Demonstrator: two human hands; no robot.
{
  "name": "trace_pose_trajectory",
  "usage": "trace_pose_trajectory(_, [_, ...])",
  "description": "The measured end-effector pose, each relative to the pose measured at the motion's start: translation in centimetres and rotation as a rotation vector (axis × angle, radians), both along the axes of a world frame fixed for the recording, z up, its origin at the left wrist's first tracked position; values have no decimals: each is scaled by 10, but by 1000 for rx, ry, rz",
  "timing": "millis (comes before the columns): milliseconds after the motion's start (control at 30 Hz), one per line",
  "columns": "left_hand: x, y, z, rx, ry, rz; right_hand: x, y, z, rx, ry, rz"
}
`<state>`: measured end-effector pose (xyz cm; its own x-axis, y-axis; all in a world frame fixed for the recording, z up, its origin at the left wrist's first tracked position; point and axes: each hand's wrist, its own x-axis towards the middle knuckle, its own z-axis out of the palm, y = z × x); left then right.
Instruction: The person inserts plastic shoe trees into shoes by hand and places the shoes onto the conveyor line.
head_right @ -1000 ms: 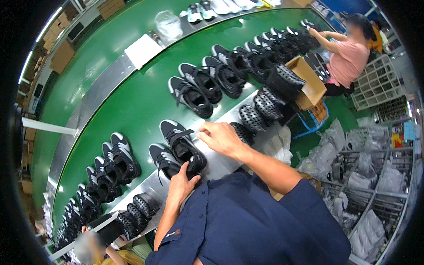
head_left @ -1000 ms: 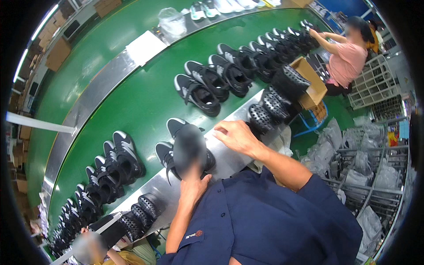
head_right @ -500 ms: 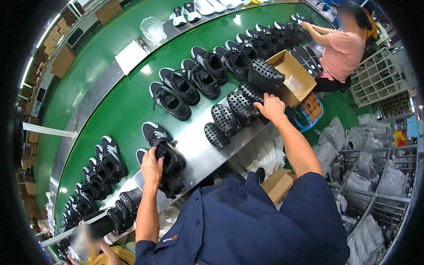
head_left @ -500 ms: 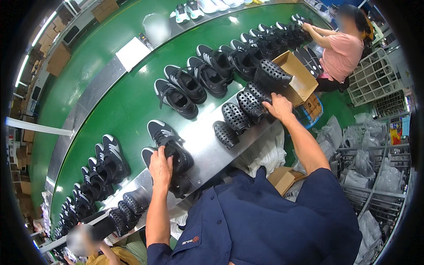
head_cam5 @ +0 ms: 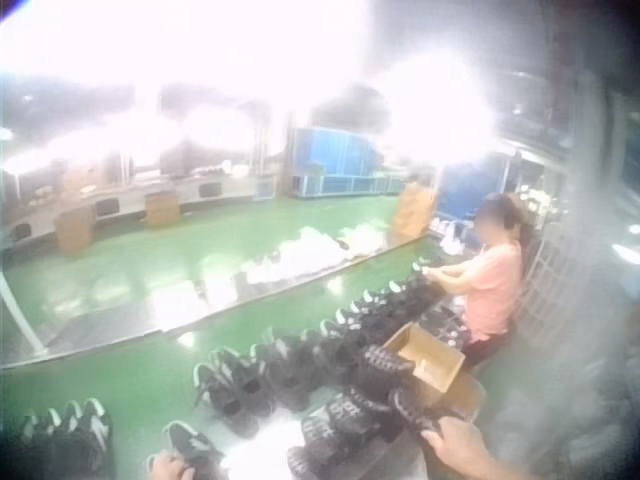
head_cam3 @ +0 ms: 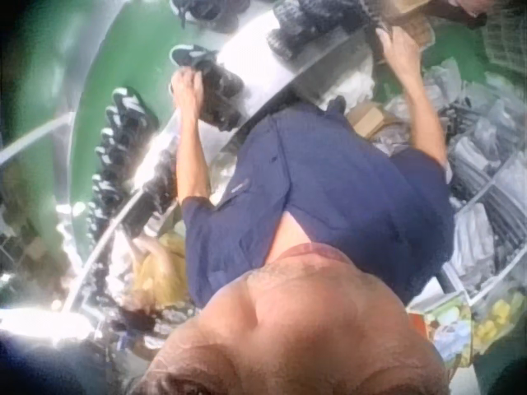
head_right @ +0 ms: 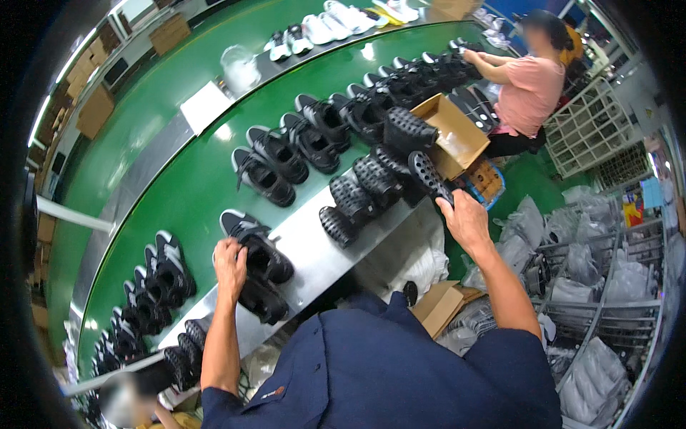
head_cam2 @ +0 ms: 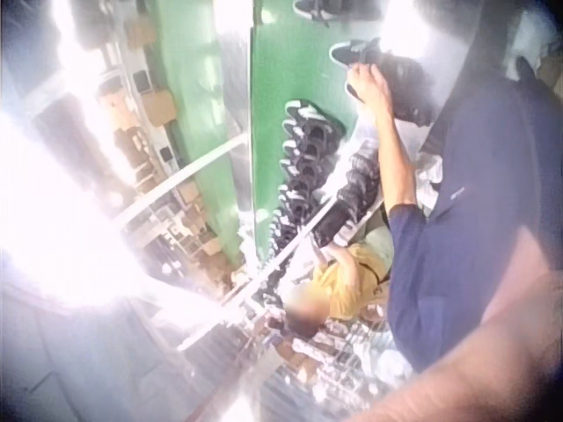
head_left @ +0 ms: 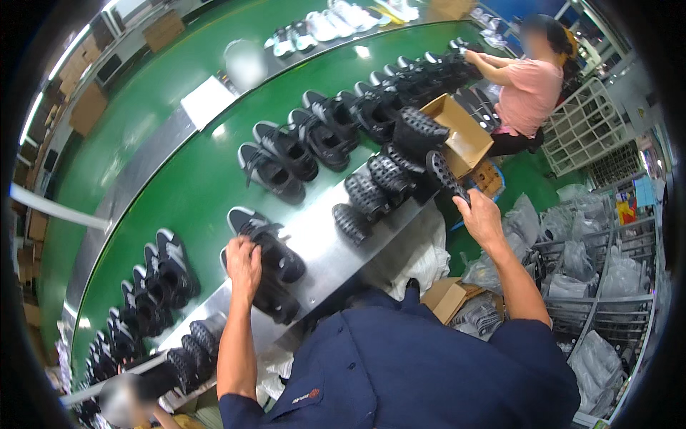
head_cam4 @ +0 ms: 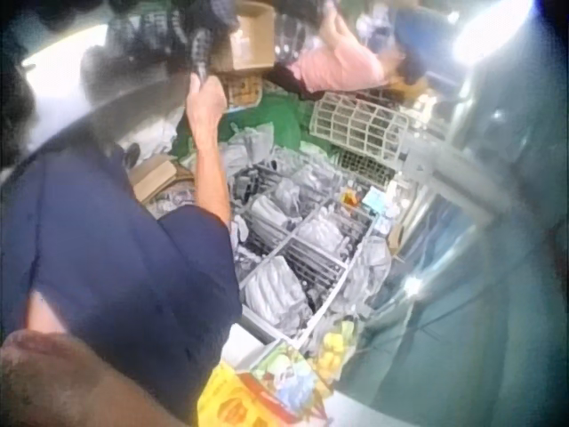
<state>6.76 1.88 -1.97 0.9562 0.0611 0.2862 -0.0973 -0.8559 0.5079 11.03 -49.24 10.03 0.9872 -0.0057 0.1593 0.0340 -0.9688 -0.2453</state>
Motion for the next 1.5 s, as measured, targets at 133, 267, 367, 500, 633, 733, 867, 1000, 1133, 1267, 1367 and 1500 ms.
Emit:
trace_pose_trajectory(133, [26,4,0,-181,85,-125,-43,100,35,380,504,170])
trace_pose_trajectory(267, [44,-1,21,-223,340,-208,-40,198,16,333,703,518])
trace_pose_trajectory(367, [46,3,14,-296,414,-225,-22,235,6,279,803,540])
trace_pose_trajectory(500, [48,8,18,-401,478,-377,-5,262,3,17,743,526])
trace_pose_trajectory(633, [56,-11,9,-602,468,-497,-5,306,-64,-148,421,484])
trace_pose_trajectory(733, [55,-16,-9,-565,392,-451,-27,311,-109,-146,296,472])
trace_pose_trajectory(867, [19,-36,-5,-598,160,-60,-20,253,-84,130,102,612])
trace_pose_trajectory(1000, [-7,-79,-1,-582,633,91,1,256,-110,221,524,408])
trace_pose_trajectory(1133, [1,-104,-28,-409,495,440,11,284,-123,-24,402,418])
trace_pose_trajectory(1267, [-11,-98,-27,-355,537,564,18,291,-142,20,420,328])
trace_pose_trajectory(1367, [-67,-96,15,-359,183,339,26,278,-146,-35,416,335])
trace_pose_trajectory(1500, [-139,-59,27,-115,384,789,18,269,-143,13,424,536])
